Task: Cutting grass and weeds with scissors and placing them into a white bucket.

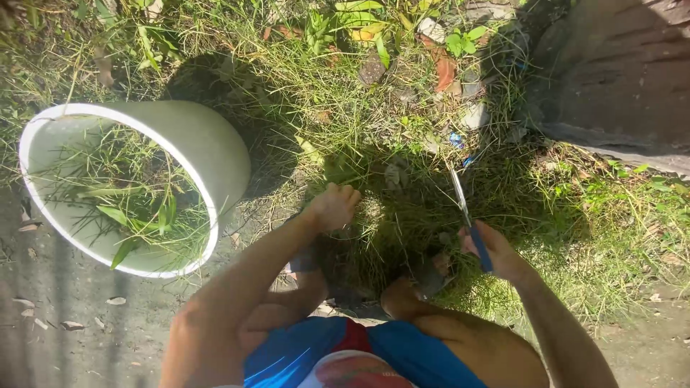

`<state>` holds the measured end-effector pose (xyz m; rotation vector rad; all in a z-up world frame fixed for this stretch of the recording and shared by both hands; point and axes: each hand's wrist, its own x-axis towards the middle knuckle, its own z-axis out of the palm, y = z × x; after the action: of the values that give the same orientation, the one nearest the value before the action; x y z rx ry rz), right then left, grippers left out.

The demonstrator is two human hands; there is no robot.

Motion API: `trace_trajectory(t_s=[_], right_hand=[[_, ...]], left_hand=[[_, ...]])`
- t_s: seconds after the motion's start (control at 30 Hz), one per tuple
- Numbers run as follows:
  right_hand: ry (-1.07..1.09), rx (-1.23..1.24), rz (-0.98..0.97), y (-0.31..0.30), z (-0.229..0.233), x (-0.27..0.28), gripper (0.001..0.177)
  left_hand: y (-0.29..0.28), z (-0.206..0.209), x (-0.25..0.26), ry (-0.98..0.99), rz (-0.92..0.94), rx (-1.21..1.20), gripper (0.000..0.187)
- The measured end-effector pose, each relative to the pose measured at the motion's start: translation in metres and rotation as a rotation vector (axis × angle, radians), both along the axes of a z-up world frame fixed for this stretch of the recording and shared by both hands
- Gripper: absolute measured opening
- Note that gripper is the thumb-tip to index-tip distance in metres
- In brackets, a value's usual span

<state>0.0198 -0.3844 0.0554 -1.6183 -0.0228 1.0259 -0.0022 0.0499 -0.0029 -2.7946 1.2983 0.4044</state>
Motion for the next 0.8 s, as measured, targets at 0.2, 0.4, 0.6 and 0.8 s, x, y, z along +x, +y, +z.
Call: trace_trajectory(t_s=[0.2,0.4,0.6,0.8], right_hand=[[-0.057,-0.499,0.504,0.083,0.057,0.066,0.044],[-0.263,-0.825,0.816,0.13,0.041,0.083,0.06],[-0.411,-0.981,1.012,0.17,0.039,0.094,0.071],[-0.938,-1.114,1.039,0.222,0.031,0.109,0.062]], left_hand=[[0.048,0.005,0.053,-0.287,-0.24,0.147,0.012],[0.023,0.005,0.107,-0.231,-0.211,0.708,0.046],[0.009,-0.02,0.06,0.269,0.726,0.181,0.036],[-0.013,-0.012,0.046,0.553,1.004,0.088,0.054]])
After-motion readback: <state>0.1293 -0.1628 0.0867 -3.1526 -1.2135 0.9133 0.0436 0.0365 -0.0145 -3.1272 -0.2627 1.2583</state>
